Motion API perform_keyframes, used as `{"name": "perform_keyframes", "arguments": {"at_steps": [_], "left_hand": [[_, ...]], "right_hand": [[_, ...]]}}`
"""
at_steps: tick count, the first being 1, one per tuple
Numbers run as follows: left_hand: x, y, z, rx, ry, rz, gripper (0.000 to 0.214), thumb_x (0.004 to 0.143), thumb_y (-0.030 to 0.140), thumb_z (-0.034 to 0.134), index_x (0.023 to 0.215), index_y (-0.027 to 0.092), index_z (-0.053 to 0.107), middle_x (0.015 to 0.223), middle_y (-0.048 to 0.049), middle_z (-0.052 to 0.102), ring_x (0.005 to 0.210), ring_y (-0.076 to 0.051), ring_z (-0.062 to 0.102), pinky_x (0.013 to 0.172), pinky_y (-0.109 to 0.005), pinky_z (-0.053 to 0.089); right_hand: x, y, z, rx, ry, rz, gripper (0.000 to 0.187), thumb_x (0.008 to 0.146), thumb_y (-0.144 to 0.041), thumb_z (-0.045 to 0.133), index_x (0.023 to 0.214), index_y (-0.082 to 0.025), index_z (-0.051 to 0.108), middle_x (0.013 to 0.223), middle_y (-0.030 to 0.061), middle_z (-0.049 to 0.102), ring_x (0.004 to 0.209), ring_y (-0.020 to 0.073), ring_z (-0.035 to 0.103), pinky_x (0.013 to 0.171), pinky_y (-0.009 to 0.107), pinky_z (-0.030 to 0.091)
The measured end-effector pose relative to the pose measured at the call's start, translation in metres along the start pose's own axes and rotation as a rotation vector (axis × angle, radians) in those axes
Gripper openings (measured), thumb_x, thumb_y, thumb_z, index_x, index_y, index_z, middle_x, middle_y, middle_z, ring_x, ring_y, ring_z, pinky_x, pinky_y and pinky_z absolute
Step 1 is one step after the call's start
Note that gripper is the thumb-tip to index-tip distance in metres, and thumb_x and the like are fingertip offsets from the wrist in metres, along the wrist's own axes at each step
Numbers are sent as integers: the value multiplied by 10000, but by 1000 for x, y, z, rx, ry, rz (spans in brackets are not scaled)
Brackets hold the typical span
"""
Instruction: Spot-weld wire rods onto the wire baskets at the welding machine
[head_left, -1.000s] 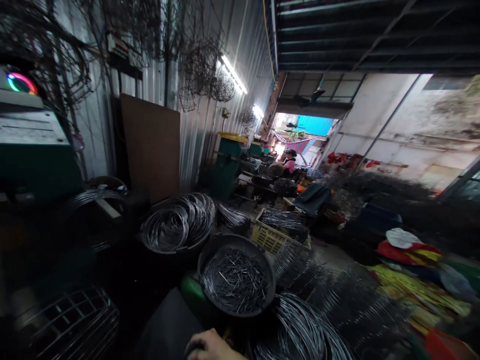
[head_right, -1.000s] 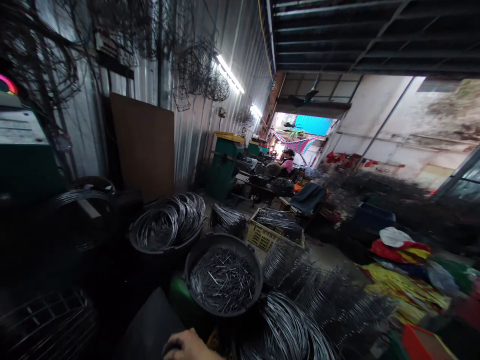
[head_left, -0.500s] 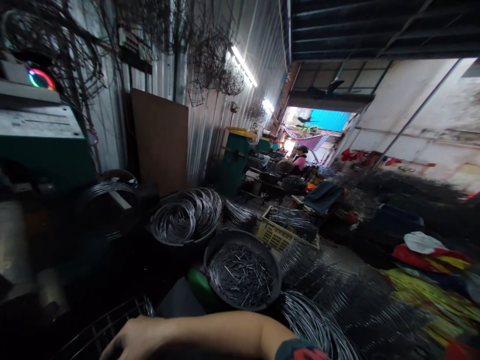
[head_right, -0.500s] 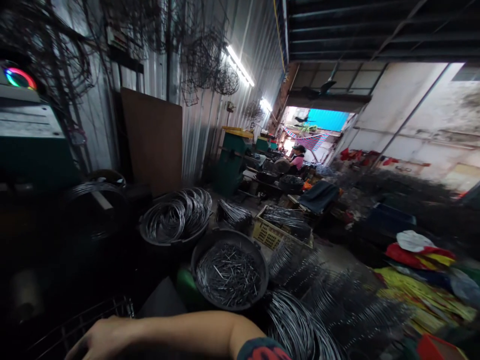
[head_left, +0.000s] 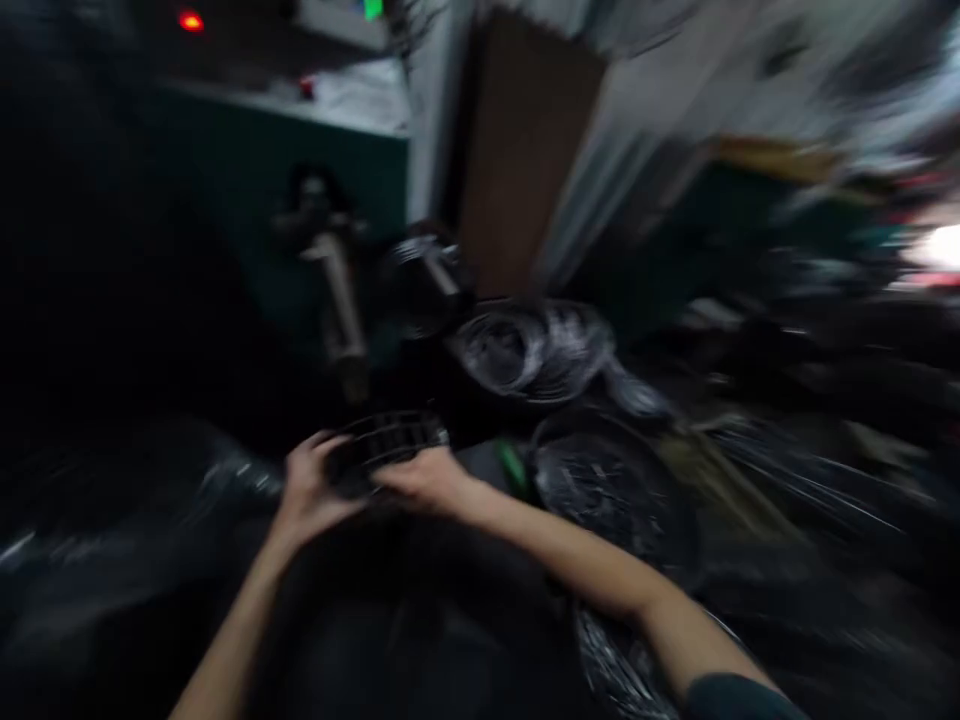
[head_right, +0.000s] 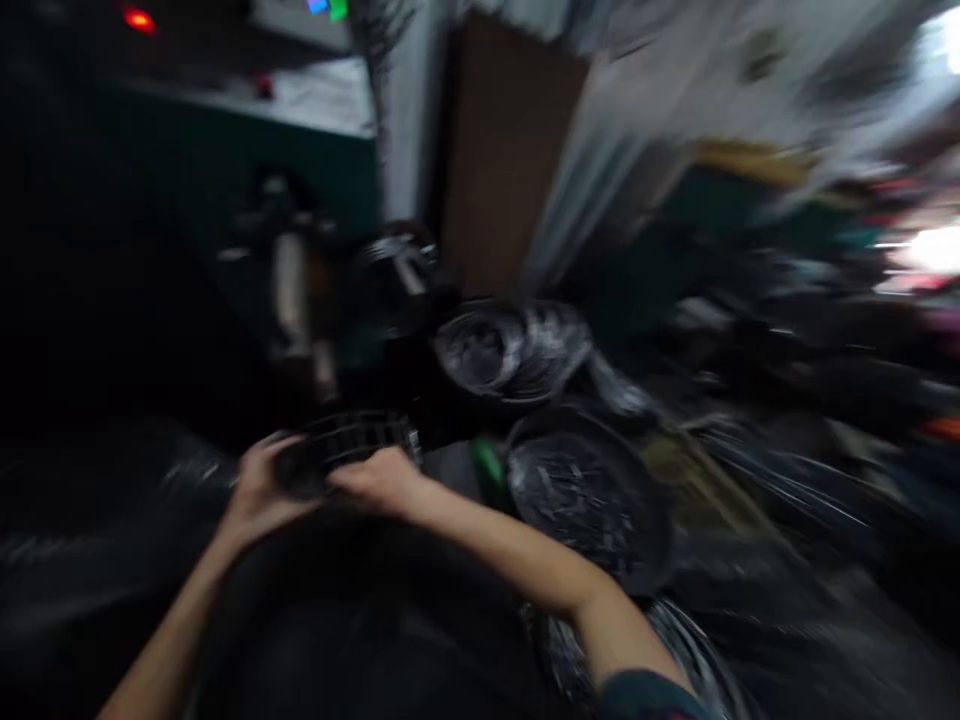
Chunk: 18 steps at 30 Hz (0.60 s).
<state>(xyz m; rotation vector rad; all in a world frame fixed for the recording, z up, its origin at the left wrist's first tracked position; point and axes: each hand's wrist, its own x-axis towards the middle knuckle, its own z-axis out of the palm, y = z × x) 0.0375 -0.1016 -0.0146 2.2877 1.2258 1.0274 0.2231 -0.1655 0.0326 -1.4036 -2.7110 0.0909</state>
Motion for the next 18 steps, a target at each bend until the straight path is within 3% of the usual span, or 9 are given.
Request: {"name": "perform_keyframes", "arguments": {"at_steps": [1, 3, 7, 13, 18], "left_hand": [[-16, -4, -11, -5, -20, -33, 748, 537, 393, 874, 1175, 205, 531, 1239, -116, 474, 1178, -309, 483, 1013, -485, 447], [-29, -8, -21, -39, -75, -91, 817, 499, 370, 888, 1209, 227, 510, 1295, -117, 415, 1243, -325, 420, 1049, -489, 413], [-20, -13, -20, -73, -81, -132, 868, 481, 359, 899, 1240, 242, 495, 1307, -114, 377, 1242, -333, 385, 1044, -516, 403], [-15, -13, -16, -58, -96, -104, 708, 522, 395, 885, 1143, 247, 579, 1323, -111, 331, 1256, -346, 356, 1052, -536, 388], [-14, -8, -19, -41, -118, -91, 765, 516, 372, 892, 1186, 244, 546, 1336, -120, 331, 1270, -351, 342, 1043, -534, 407]], "right_hand": [[1, 3, 5, 10, 8, 12, 258, 908, -286, 497, 1107, -225, 648, 1023, -2, 726, 868, 128, 666, 747, 230, 463], [5, 9, 14, 7, 92, -9, 281, 906, -264, 514, 1157, -224, 634, 1027, 17, 732, 762, 120, 672, 667, 215, 440], [11, 17, 20, -45, 250, -146, 262, 897, -212, 542, 1130, -228, 662, 1041, 25, 733, 648, 108, 659, 571, 221, 393], [18, 24, 23, -82, 342, -204, 230, 905, -270, 556, 1099, -245, 678, 1023, -14, 737, 670, 103, 674, 569, 246, 395], [15, 28, 23, -65, 394, -237, 211, 913, -256, 551, 1080, -226, 678, 1008, -12, 741, 688, 88, 678, 567, 245, 386]]}}
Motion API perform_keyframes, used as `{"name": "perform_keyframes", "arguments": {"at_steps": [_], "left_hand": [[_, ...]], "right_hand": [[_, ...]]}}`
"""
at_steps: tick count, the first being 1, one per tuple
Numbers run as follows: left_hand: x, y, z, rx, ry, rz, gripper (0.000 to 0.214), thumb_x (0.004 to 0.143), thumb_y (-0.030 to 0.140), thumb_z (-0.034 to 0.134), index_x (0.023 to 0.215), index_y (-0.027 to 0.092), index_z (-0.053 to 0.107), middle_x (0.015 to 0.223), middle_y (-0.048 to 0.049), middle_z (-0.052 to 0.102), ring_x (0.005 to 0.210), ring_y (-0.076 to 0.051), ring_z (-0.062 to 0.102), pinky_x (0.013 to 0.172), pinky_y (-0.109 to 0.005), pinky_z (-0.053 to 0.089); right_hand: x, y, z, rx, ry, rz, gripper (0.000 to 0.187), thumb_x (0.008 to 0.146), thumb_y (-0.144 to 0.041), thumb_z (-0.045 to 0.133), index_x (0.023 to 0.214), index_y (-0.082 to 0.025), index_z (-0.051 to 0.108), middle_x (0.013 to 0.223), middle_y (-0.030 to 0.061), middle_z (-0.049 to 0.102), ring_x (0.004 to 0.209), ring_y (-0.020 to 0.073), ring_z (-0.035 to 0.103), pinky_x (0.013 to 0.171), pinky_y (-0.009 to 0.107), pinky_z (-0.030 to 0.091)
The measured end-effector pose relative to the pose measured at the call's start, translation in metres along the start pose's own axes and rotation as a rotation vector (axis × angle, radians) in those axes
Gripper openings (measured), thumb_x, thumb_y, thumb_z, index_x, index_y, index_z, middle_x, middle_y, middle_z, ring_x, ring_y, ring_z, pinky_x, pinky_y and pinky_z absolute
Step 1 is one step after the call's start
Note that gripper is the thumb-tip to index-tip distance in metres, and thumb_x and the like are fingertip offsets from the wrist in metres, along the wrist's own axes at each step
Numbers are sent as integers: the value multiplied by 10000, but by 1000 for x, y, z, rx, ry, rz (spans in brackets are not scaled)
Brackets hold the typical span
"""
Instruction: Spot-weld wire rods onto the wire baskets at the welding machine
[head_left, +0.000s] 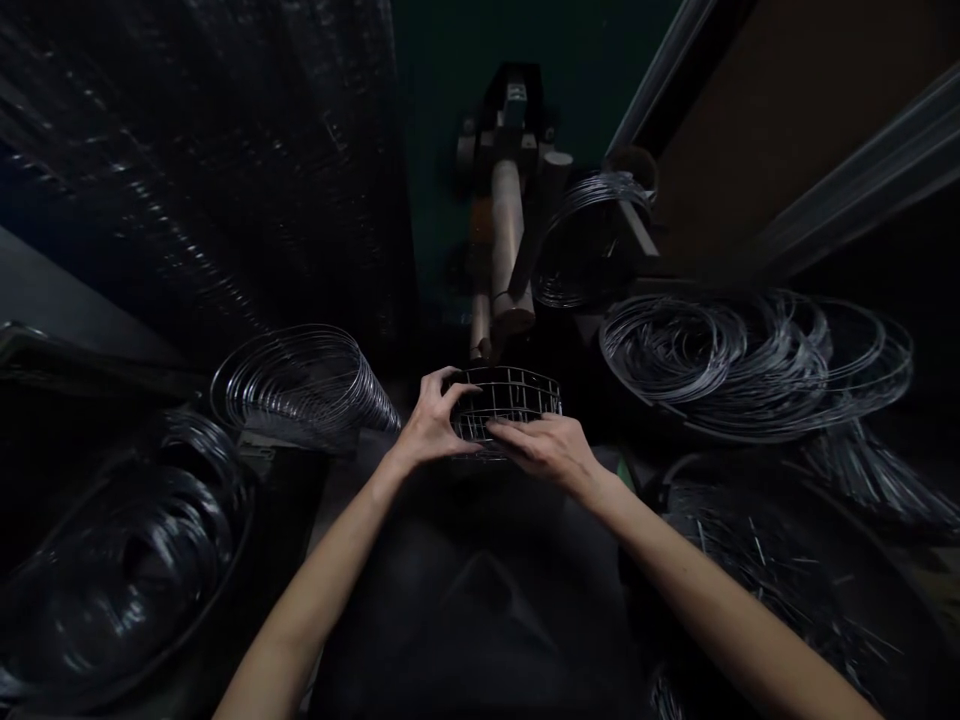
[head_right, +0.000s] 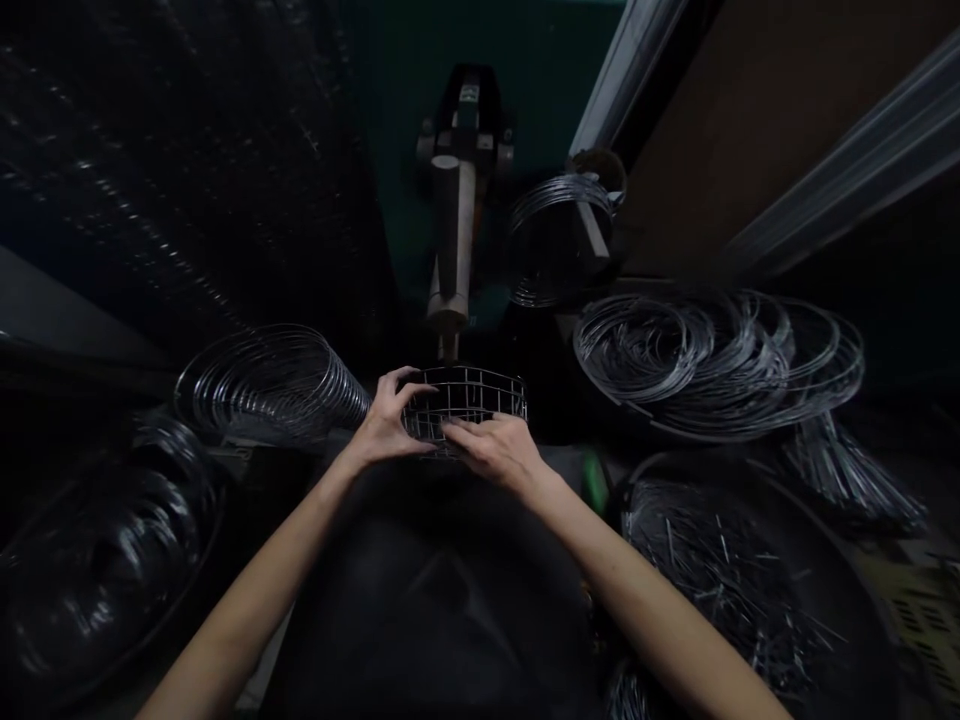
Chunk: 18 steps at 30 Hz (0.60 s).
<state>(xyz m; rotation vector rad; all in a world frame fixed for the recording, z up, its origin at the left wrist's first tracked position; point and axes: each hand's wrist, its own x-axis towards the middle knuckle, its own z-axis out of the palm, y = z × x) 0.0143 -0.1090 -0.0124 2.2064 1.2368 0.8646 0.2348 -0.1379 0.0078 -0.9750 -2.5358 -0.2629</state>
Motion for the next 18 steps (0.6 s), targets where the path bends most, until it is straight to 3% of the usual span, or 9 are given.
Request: {"name": "perform_keyframes", "arguments": {"at_steps": [8, 18], "left_hand": [[5, 10, -9, 8, 14, 57, 797, 523, 423, 890, 1201, 228, 520, 1344, -129, 335, 1277, -352, 338, 1049, -516, 415], [9, 6, -3, 1, 43, 34, 800, 523, 409, 891, 1210, 219, 527, 1343, -132, 339, 1271, -351, 337, 1059, -533, 396]], "right_hand": [[2, 1, -9, 28, -3, 0, 234, 918, -251, 542, 1117, -234, 664, 1006, -6, 742, 686, 90, 674, 568, 239, 387], [4, 4, -7, -19, -41, 19, 250, 902, -224, 549, 1118, -243, 673, 1032, 5, 735, 705, 96, 679, 571, 234, 392]]}}
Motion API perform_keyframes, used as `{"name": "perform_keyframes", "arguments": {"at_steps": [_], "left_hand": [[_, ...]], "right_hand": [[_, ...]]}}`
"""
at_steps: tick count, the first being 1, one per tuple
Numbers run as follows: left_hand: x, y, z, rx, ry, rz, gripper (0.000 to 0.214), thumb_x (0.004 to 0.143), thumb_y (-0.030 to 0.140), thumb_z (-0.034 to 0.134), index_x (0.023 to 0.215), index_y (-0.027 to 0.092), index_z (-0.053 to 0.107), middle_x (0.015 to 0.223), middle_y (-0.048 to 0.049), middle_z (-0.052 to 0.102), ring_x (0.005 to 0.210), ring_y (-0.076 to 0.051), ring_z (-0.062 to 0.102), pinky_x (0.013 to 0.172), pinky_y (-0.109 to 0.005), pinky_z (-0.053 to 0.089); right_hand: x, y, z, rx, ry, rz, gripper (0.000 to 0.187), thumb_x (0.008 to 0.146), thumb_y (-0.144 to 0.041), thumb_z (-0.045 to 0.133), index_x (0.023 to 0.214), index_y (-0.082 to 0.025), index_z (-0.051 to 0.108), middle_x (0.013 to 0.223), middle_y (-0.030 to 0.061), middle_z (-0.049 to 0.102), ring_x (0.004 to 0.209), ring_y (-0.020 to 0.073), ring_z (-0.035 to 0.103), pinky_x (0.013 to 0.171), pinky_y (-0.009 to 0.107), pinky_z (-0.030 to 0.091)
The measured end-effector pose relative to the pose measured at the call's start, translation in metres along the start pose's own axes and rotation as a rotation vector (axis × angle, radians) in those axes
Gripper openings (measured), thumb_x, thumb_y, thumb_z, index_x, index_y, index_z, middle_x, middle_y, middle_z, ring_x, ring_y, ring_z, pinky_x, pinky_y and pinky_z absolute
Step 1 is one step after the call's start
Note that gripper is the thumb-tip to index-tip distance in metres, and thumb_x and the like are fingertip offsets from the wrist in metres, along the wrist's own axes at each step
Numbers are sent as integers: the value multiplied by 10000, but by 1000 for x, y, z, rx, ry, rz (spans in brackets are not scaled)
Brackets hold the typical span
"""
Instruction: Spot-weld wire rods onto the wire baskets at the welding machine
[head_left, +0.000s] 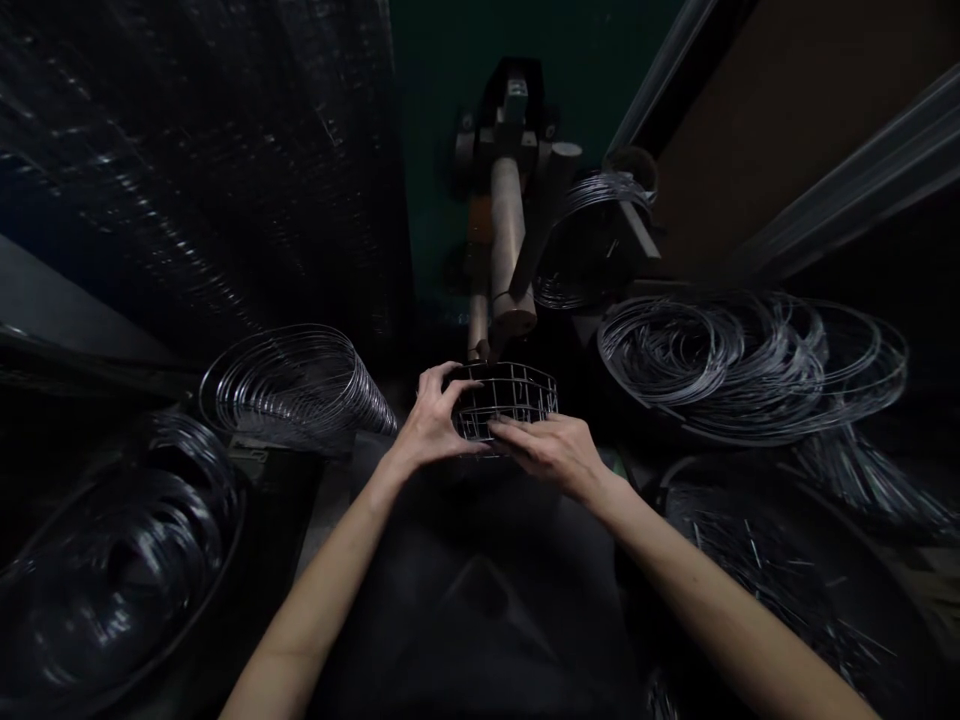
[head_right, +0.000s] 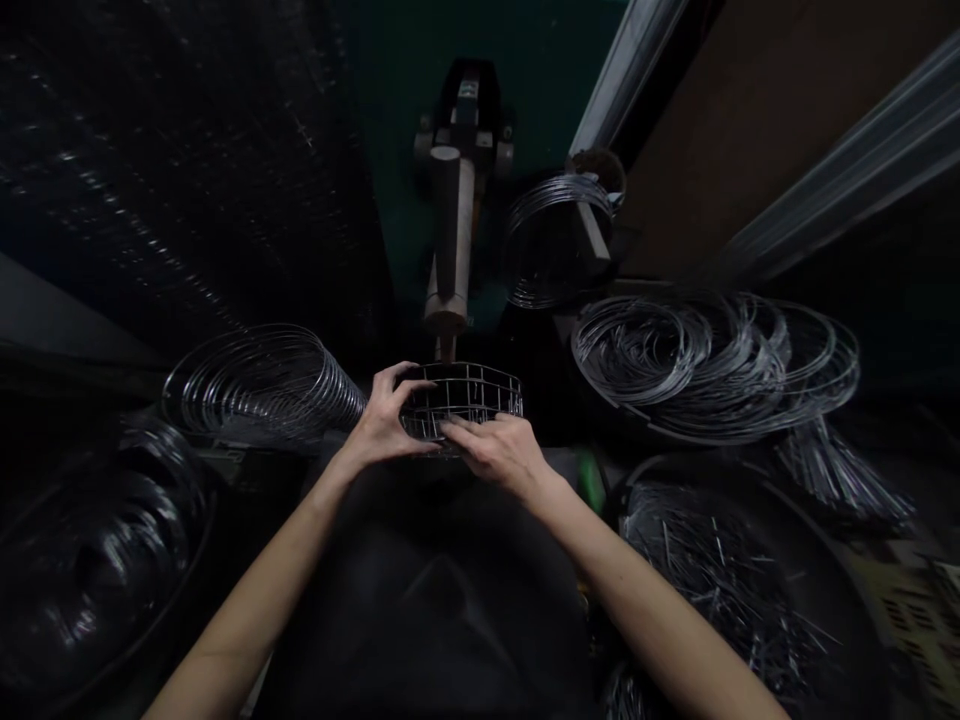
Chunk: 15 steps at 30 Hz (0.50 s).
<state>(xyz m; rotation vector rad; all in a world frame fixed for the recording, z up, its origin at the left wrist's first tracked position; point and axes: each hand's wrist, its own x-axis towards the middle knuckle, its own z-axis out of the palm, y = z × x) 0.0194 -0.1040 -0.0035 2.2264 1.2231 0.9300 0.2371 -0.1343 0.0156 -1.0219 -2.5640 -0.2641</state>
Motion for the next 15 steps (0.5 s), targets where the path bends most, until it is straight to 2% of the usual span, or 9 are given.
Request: {"name": "perform_keyframes", "arguments": {"at_steps": [6, 10, 15], "left_hand": [[15, -12, 1, -10, 10, -8, 810, 498, 380, 902, 1198, 214, 529, 1342, -132, 336, 1281, -353, 334, 1065, -542, 391], [19, -14, -1, -12, 5, 12, 812, 490, 355, 905, 1197, 212, 531, 1330, -127, 347, 1271, -342, 341, 1063, -526, 395], [20, -14, -3, -23, 9, 15, 812, 463, 423, 912, 1153, 189, 554, 1276, -129, 391, 1214, -324, 388, 1036, -501, 415]], "right_hand": [[12, 11, 4, -29, -52, 46, 262, 904, -267, 546, 1133, -276, 674, 1051, -7, 728, 695, 110, 683, 566, 231, 406], [16, 12, 5, -32, -17, 23, 258, 902, -271, 555, 1127, -268, 682, 1021, -9, 737, 625, 109, 665, 535, 239, 392], [17, 10, 3, 6, -65, 103, 254, 887, -271, 581, 1114, -280, 695, 1016, -8, 738, 673, 115, 672, 545, 237, 397]]}}
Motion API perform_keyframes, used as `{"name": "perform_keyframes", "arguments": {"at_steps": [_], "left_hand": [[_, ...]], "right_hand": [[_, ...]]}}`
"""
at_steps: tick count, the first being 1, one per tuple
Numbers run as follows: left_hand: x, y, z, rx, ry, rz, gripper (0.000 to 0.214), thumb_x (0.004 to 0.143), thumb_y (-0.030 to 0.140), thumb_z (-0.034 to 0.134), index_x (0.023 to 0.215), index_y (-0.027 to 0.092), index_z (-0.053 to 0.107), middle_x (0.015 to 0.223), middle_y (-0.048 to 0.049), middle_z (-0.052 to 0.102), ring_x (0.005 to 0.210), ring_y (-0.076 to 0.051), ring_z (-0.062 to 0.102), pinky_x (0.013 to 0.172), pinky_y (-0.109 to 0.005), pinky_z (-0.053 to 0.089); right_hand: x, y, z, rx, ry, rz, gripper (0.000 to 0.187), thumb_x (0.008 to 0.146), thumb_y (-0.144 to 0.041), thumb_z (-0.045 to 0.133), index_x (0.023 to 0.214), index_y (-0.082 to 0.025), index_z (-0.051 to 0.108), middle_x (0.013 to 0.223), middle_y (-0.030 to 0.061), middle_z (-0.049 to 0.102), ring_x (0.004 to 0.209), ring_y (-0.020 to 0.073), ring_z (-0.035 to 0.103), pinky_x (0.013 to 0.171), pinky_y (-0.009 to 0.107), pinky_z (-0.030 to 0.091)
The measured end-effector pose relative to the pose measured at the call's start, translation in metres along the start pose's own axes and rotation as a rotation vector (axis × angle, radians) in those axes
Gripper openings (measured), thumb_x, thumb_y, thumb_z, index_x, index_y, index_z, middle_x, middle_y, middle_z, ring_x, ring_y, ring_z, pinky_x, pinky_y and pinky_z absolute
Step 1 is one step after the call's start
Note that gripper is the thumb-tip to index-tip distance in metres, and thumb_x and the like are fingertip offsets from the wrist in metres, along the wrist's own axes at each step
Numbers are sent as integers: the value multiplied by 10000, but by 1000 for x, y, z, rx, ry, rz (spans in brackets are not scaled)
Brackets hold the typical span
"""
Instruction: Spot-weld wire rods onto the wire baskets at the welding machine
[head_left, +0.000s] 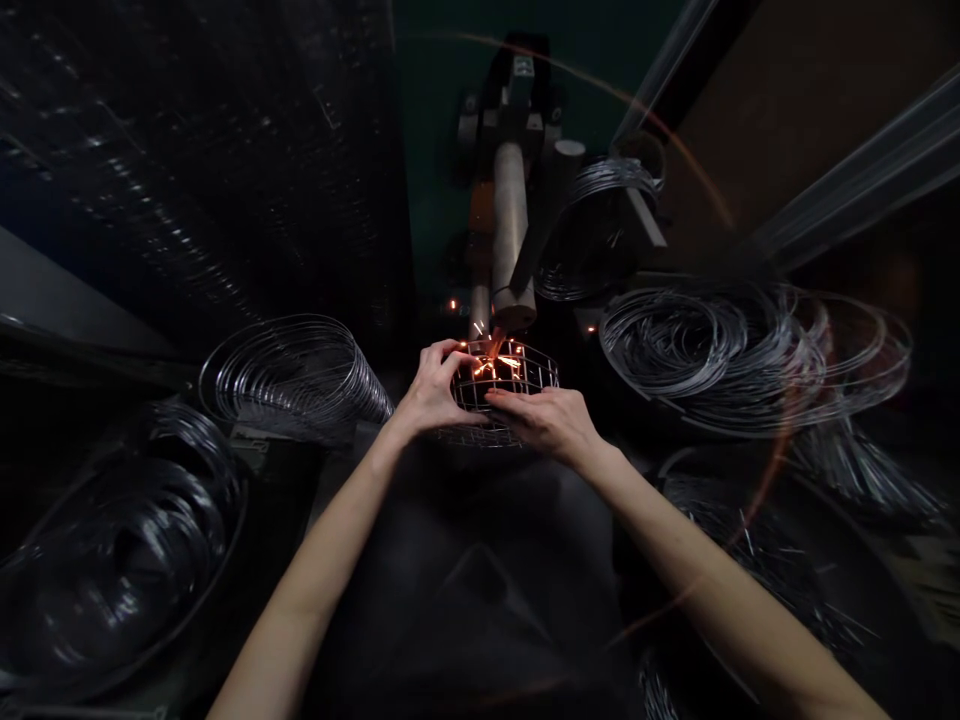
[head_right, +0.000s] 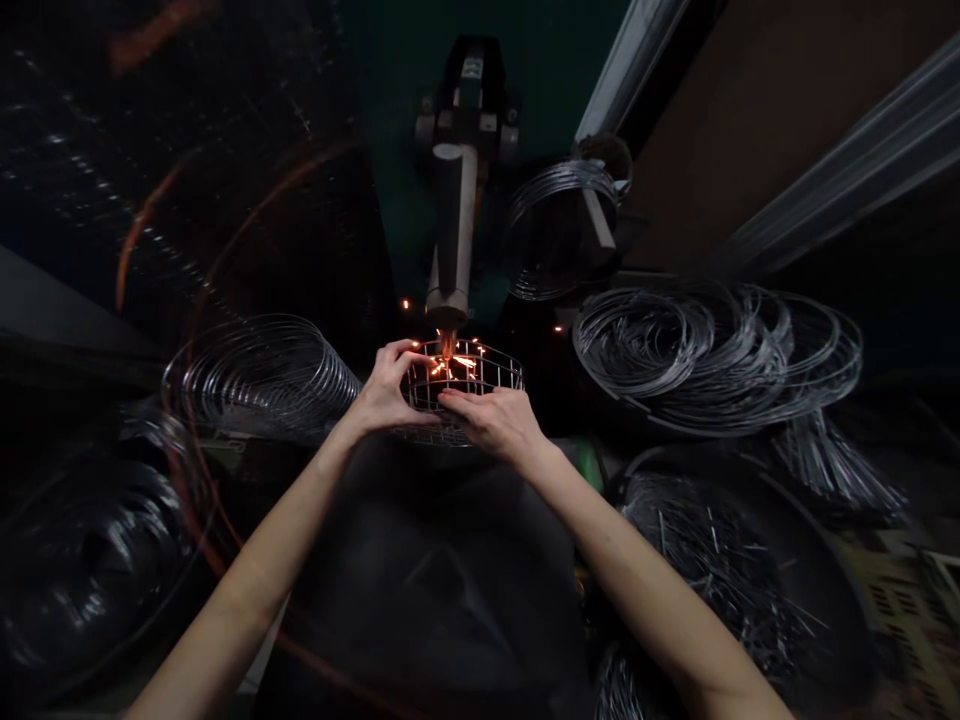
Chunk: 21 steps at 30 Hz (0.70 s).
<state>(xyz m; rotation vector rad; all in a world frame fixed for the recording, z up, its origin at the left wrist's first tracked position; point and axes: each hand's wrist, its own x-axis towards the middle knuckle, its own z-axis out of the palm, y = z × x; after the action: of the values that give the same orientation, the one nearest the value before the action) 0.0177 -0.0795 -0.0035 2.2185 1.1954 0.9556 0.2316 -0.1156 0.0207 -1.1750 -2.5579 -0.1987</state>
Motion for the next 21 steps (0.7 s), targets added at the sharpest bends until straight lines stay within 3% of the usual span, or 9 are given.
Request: {"name": "perform_keyframes", "arguments": {"at_steps": [5, 8, 12, 17, 21], "left_hand": [[11, -3, -5, 8, -24, -48, 807, 465, 411, 912, 1162, 226, 551, 1268, -104, 407, 1211, -314, 401, 1043, -497, 399], [25, -9, -8, -1, -30, -73, 791, 465, 390, 911, 1148, 225, 549, 1243, -88, 428, 1215, -303, 412, 1047, -478, 396], [38, -18, -9, 12, -16, -70, 801, 456, 392, 917, 1140, 191, 552, 1230, -105, 432, 1211, -310, 413, 1049, -471, 380], [38, -19, -8, 11, 7, -45, 802, 467, 427, 908, 1136, 184, 539, 1210, -100, 463, 1168, -291, 430, 1027, -447, 386], [45, -16, -6, 8, 26, -70, 843, 472, 416, 901, 1177, 194, 496, 1150, -75, 504, 1082, -266, 464, 967, -413, 423]], "right_hand": [[8, 2, -4, 3, -97, 80, 314, 866, -251, 592, 1163, -320, 667, 1022, -28, 735, 665, 127, 677, 529, 234, 393], [20, 8, -1, 1, -87, 145, 279, 897, -296, 563, 1152, -319, 674, 984, -19, 745, 691, 130, 682, 528, 222, 391], [31, 13, 6, -8, -31, 202, 229, 899, -334, 578, 1086, -311, 706, 919, -19, 754, 677, 135, 678, 518, 217, 374], [18, 7, 11, 52, 155, 241, 232, 944, -251, 506, 1077, -260, 697, 1043, 8, 727, 836, 125, 663, 634, 205, 421], [14, 9, 12, 91, 198, 376, 196, 926, -302, 530, 927, -214, 705, 933, 41, 668, 732, 120, 601, 560, 212, 375]]}}
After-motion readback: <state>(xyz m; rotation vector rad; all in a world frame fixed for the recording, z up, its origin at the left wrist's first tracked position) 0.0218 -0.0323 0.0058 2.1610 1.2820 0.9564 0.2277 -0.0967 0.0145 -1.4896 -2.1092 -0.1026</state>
